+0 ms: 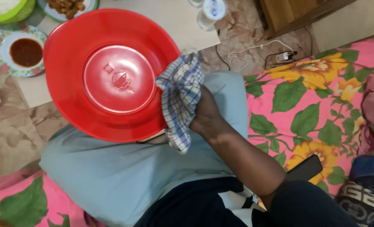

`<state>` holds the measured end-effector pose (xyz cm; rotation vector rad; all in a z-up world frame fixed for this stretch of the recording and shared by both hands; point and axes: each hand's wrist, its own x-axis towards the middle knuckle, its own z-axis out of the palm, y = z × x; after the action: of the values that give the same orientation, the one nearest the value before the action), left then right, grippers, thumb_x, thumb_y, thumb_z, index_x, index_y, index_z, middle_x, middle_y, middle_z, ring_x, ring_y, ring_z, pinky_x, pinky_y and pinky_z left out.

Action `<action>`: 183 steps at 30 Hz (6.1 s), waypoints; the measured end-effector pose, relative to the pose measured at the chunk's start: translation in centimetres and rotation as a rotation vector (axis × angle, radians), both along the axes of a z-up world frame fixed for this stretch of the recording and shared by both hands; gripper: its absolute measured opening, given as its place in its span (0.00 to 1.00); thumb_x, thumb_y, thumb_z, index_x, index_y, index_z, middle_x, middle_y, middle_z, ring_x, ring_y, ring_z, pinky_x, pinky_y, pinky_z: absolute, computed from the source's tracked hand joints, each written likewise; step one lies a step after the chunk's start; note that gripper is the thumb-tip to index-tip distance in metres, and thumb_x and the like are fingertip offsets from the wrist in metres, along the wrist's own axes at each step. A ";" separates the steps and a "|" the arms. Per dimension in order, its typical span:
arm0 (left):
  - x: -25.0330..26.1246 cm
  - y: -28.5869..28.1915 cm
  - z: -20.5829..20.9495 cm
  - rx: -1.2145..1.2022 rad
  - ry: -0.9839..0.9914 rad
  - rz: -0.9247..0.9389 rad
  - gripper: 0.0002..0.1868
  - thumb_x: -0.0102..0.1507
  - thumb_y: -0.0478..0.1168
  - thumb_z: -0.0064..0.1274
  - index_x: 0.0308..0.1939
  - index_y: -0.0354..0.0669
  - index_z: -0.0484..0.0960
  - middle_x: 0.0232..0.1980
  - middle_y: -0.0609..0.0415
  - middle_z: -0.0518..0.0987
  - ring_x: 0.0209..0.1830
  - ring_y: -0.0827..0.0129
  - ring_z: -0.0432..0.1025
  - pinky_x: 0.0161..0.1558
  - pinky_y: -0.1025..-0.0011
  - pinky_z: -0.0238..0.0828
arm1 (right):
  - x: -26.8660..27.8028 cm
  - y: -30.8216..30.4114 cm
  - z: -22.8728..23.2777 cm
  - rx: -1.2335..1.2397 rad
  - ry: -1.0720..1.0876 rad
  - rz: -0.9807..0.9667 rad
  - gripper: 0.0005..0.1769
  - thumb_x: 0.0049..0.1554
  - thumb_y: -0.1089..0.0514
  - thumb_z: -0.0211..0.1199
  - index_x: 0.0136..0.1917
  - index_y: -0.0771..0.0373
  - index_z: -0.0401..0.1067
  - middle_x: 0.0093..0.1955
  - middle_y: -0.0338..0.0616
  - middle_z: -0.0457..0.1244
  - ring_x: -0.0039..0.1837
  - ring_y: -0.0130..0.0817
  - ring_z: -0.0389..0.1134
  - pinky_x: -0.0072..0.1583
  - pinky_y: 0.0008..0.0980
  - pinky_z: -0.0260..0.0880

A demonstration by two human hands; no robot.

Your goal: The recorder is wiping a red plastic plate with a checkered cloth.

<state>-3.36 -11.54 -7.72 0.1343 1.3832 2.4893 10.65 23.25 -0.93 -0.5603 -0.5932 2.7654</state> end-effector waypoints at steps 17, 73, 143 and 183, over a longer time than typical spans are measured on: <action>-0.5 2.1 0.5 -0.036 0.016 -0.016 0.29 0.75 0.49 0.44 0.75 0.35 0.61 0.75 0.46 0.66 0.75 0.60 0.61 0.75 0.59 0.57 | 0.9 1.6 0.7 0.002 0.034 -0.051 0.14 0.65 0.55 0.61 0.59 0.66 0.73 0.54 0.44 0.70 0.56 0.33 0.73 0.63 0.31 0.73; 1.1 10.1 31.5 -0.223 0.386 0.133 0.33 0.75 0.50 0.45 0.78 0.35 0.55 0.81 0.47 0.60 0.82 0.59 0.54 0.81 0.59 0.50 | -1.8 2.1 3.9 0.238 0.184 -0.124 0.08 0.65 0.65 0.56 0.58 0.64 0.67 0.54 0.44 0.66 0.59 0.33 0.69 0.65 0.29 0.72; 4.0 13.3 9.7 0.408 -0.228 -0.089 0.35 0.73 0.57 0.34 0.77 0.36 0.59 0.77 0.46 0.65 0.75 0.56 0.61 0.74 0.53 0.56 | -1.7 0.8 2.6 0.253 0.331 -0.050 0.05 0.70 0.66 0.55 0.60 0.65 0.67 0.53 0.44 0.65 0.56 0.33 0.67 0.62 0.30 0.69; 3.1 11.7 6.6 0.810 -0.191 -0.248 0.31 0.76 0.52 0.35 0.75 0.33 0.60 0.76 0.41 0.68 0.77 0.49 0.60 0.77 0.49 0.54 | -0.4 0.6 1.6 0.131 0.207 -0.063 0.05 0.68 0.65 0.58 0.58 0.60 0.68 0.52 0.38 0.67 0.55 0.26 0.69 0.59 0.27 0.71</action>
<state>-0.24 0.11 -1.16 0.2080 0.2097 2.5963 10.26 23.81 0.70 -0.2550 -0.6887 2.6567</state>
